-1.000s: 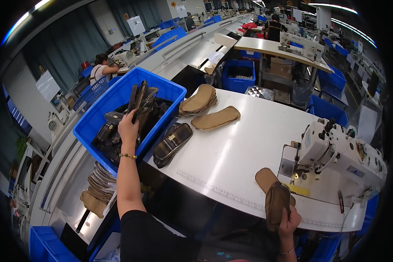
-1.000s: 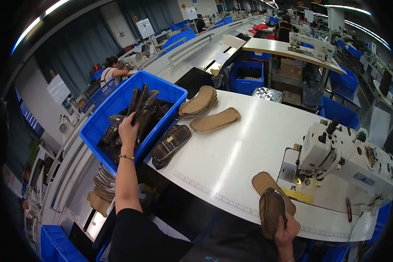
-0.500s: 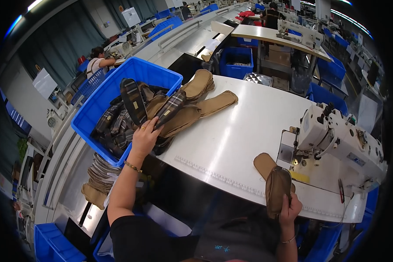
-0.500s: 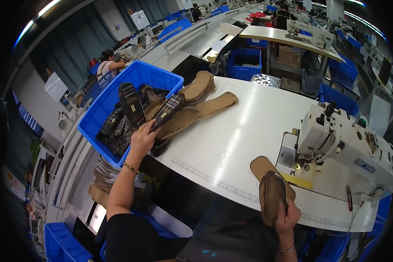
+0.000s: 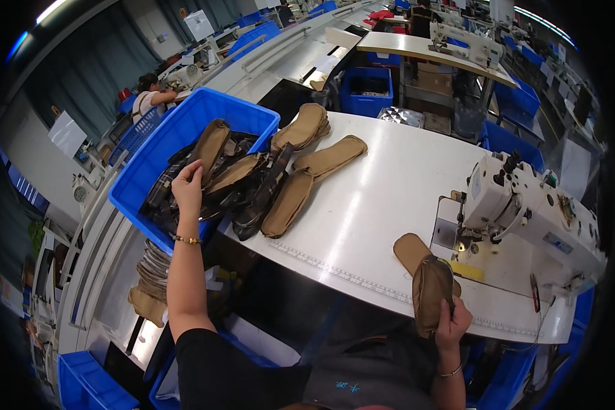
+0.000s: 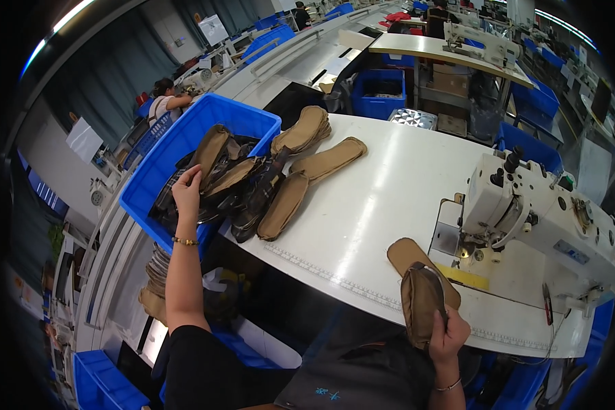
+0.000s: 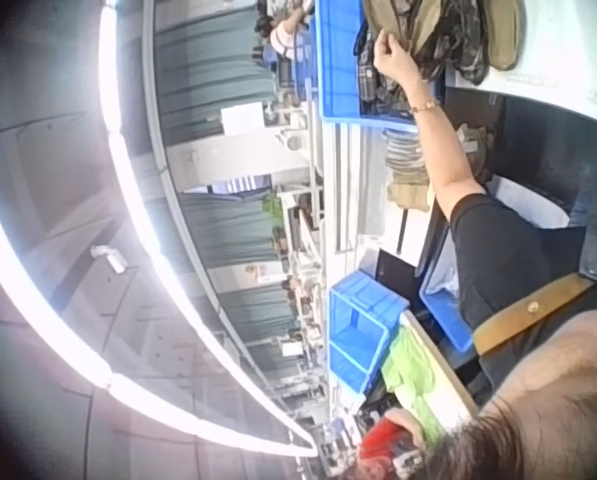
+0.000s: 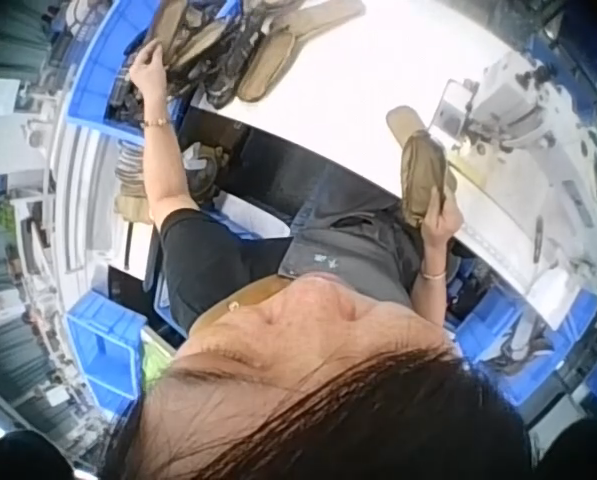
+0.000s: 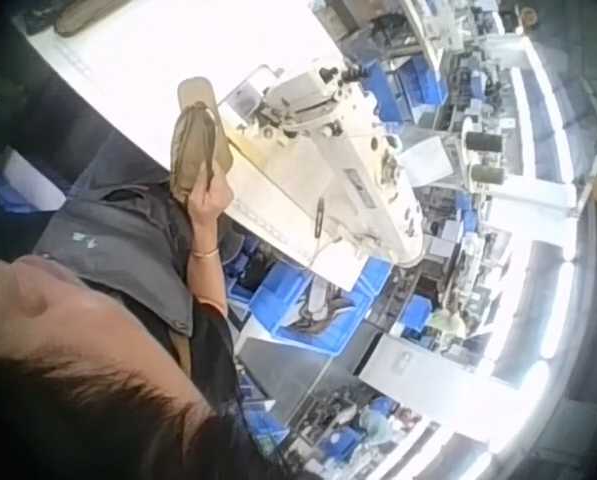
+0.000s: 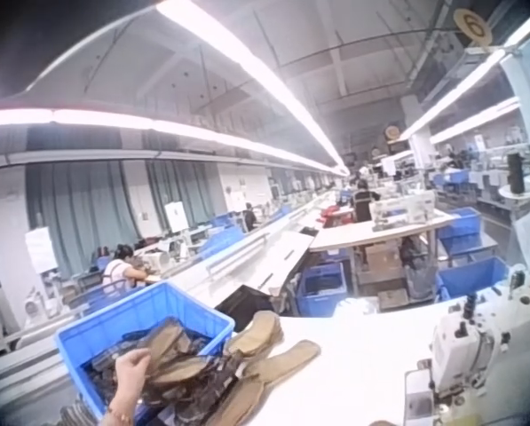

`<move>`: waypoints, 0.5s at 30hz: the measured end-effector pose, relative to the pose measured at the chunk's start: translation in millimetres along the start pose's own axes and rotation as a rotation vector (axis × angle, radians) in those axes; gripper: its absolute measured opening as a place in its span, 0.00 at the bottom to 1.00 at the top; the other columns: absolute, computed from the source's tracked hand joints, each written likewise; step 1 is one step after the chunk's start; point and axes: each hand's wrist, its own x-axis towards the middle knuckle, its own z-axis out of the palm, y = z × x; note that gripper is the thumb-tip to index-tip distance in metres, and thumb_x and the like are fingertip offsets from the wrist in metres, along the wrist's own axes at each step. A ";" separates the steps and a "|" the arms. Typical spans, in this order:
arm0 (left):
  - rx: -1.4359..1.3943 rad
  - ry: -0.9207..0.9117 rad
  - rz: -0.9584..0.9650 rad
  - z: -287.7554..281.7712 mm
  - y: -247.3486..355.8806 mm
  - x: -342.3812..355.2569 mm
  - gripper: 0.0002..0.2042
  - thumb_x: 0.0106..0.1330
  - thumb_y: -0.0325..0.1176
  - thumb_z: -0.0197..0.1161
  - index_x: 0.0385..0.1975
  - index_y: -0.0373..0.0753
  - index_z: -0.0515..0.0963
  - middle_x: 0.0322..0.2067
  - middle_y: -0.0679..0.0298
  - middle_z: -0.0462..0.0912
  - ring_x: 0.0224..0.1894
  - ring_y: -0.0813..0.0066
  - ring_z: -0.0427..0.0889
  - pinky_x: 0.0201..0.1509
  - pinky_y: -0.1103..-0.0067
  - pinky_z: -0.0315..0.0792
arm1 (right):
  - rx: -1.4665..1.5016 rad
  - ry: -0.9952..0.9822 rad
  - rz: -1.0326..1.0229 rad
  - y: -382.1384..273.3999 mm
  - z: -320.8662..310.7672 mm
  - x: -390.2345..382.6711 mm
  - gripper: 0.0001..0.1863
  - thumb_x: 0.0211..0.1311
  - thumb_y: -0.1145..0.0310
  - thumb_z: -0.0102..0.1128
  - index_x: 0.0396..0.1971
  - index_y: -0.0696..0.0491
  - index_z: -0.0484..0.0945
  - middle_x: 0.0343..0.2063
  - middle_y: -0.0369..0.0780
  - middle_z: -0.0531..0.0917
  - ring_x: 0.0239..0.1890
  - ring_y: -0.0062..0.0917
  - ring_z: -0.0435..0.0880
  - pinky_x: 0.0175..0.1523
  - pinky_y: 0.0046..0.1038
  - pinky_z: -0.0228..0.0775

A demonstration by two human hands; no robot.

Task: Operating an industrial sewing machine to stitch together footwear components.

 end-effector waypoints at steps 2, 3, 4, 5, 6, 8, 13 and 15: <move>0.146 0.016 -0.025 0.6 -13.1 4.7 0.10 0.66 0.30 0.63 0.44 0.39 0.85 0.38 0.59 0.88 0.41 0.73 0.86 0.48 0.78 0.76 | -0.007 -0.006 -0.005 1.4 0.3 0.0 0.08 0.66 0.74 0.57 0.39 0.63 0.80 0.24 0.45 0.82 0.25 0.26 0.81 0.34 0.24 0.70; 0.289 0.029 -0.051 4.7 -12.7 4.5 0.10 0.65 0.32 0.63 0.44 0.41 0.85 0.38 0.57 0.88 0.42 0.69 0.87 0.48 0.76 0.77 | -0.012 0.007 -0.015 4.2 1.2 -1.5 0.08 0.66 0.75 0.57 0.39 0.63 0.80 0.24 0.45 0.83 0.24 0.27 0.82 0.33 0.24 0.70; 0.429 -0.019 -0.155 5.7 0.5 0.0 0.11 0.64 0.36 0.63 0.45 0.47 0.85 0.39 0.56 0.87 0.44 0.62 0.86 0.49 0.71 0.77 | -0.017 0.021 -0.025 5.7 1.0 -2.7 0.08 0.66 0.75 0.57 0.40 0.63 0.80 0.24 0.45 0.83 0.24 0.27 0.82 0.33 0.24 0.70; 0.425 -0.027 -0.154 7.1 -12.1 2.2 0.11 0.64 0.36 0.63 0.45 0.47 0.85 0.39 0.56 0.87 0.44 0.62 0.86 0.49 0.71 0.77 | -0.023 0.023 -0.019 5.1 -0.2 -2.9 0.08 0.66 0.75 0.57 0.40 0.63 0.80 0.24 0.45 0.83 0.24 0.27 0.82 0.33 0.24 0.70; 0.491 -0.118 -0.169 -3.3 -31.8 8.2 0.12 0.63 0.37 0.63 0.45 0.48 0.85 0.38 0.56 0.87 0.43 0.61 0.86 0.49 0.70 0.77 | -0.004 0.019 -0.031 3.3 1.0 -0.9 0.08 0.66 0.75 0.58 0.39 0.64 0.80 0.24 0.46 0.82 0.24 0.28 0.81 0.33 0.25 0.70; 0.528 -0.264 -0.293 -3.3 -33.6 10.5 0.13 0.62 0.40 0.64 0.46 0.49 0.85 0.43 0.53 0.86 0.50 0.58 0.83 0.54 0.66 0.75 | -0.003 0.018 -0.029 0.4 1.4 0.5 0.08 0.65 0.75 0.58 0.39 0.64 0.80 0.24 0.46 0.82 0.23 0.29 0.81 0.32 0.25 0.69; 0.670 -0.073 -0.116 -3.4 -23.6 1.6 0.15 0.61 0.43 0.67 0.46 0.47 0.85 0.51 0.52 0.82 0.61 0.53 0.74 0.61 0.62 0.69 | -0.004 -0.020 -0.024 0.4 0.0 1.2 0.07 0.64 0.75 0.58 0.39 0.63 0.79 0.23 0.47 0.80 0.21 0.31 0.79 0.30 0.26 0.67; 0.818 0.220 0.455 2.1 43.1 -16.1 0.17 0.60 0.44 0.69 0.45 0.43 0.84 0.52 0.53 0.81 0.57 0.54 0.76 0.59 0.63 0.70 | -0.005 0.012 -0.027 -0.7 3.0 2.6 0.06 0.63 0.76 0.59 0.37 0.62 0.80 0.21 0.46 0.79 0.20 0.34 0.78 0.28 0.28 0.66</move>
